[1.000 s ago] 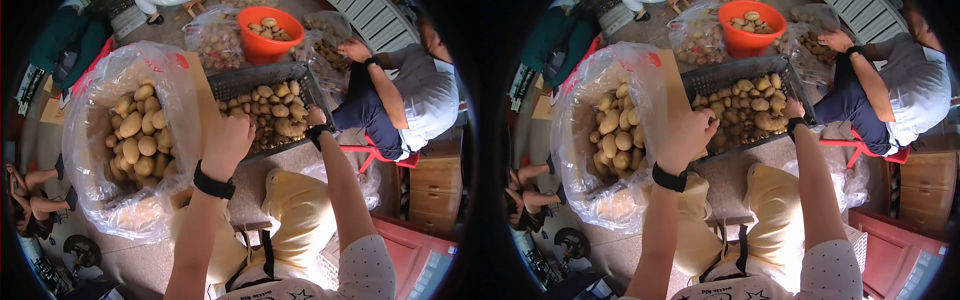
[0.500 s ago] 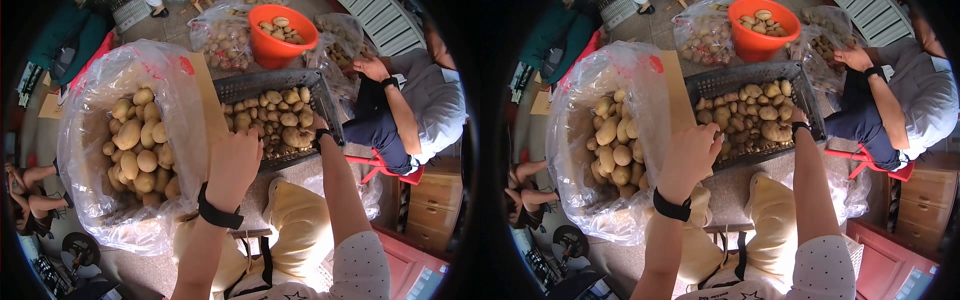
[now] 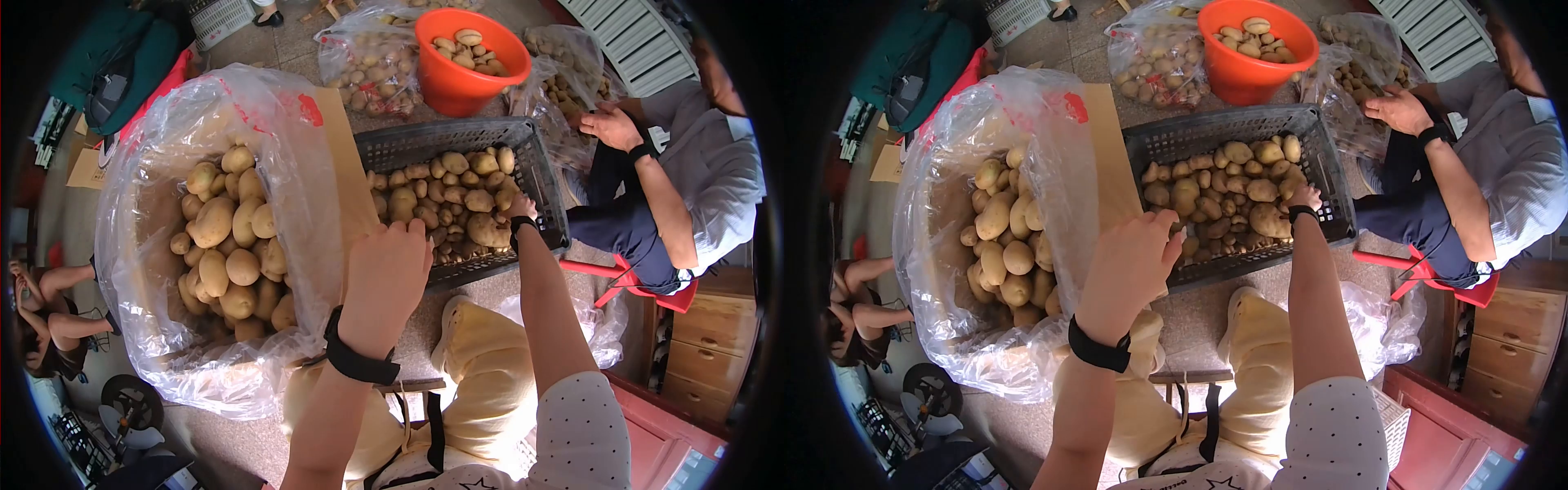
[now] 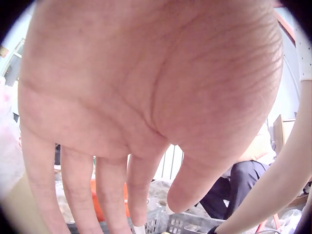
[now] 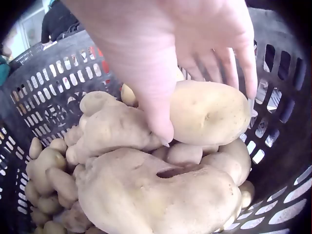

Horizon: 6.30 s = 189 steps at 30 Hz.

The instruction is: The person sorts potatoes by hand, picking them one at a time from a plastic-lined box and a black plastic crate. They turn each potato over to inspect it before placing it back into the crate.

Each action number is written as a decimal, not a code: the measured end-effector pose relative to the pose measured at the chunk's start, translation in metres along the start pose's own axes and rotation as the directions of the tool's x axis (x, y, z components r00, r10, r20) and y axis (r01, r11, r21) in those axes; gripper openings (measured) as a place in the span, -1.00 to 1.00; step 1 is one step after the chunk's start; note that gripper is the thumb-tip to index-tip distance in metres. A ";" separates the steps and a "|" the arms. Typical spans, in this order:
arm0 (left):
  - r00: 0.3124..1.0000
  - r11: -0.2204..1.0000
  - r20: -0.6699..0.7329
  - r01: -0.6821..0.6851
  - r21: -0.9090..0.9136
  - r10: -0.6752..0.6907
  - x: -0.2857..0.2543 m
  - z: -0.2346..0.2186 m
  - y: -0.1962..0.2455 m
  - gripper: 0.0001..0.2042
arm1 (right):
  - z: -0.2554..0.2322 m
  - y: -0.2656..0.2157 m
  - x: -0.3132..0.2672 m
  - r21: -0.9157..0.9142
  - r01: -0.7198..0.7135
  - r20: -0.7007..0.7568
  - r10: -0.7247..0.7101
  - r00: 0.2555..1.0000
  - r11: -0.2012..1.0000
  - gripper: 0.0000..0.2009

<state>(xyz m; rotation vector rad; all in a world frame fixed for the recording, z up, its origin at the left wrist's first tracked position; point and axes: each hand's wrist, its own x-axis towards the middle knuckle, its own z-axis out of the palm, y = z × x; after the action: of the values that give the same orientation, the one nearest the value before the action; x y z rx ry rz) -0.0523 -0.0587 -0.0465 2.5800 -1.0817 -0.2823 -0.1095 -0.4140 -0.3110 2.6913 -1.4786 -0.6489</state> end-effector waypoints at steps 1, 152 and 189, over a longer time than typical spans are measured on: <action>1.000 1.000 0.001 0.001 0.001 -0.001 0.000 0.000 0.000 -0.81 | 0.000 0.000 0.000 0.000 0.000 0.001 0.000 1.000 1.000 -0.22; 0.992 0.960 -0.070 0.078 -0.270 -0.100 -0.018 -0.050 -0.052 -0.69 | -0.178 -0.022 -0.273 0.625 -0.735 0.224 -0.841 0.493 -0.264 -0.27; 0.990 0.961 -0.091 0.080 -0.264 -0.107 -0.017 -0.052 -0.048 -0.69 | -0.180 -0.027 -0.280 0.595 -0.756 0.120 -0.900 0.419 -0.273 -0.17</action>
<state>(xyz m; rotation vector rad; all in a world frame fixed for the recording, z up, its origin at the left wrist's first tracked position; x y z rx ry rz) -0.0170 -0.0031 -0.0150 2.3849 -0.8267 -0.2882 -0.1558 -0.2070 -0.0528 3.6176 -3.5346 -2.4871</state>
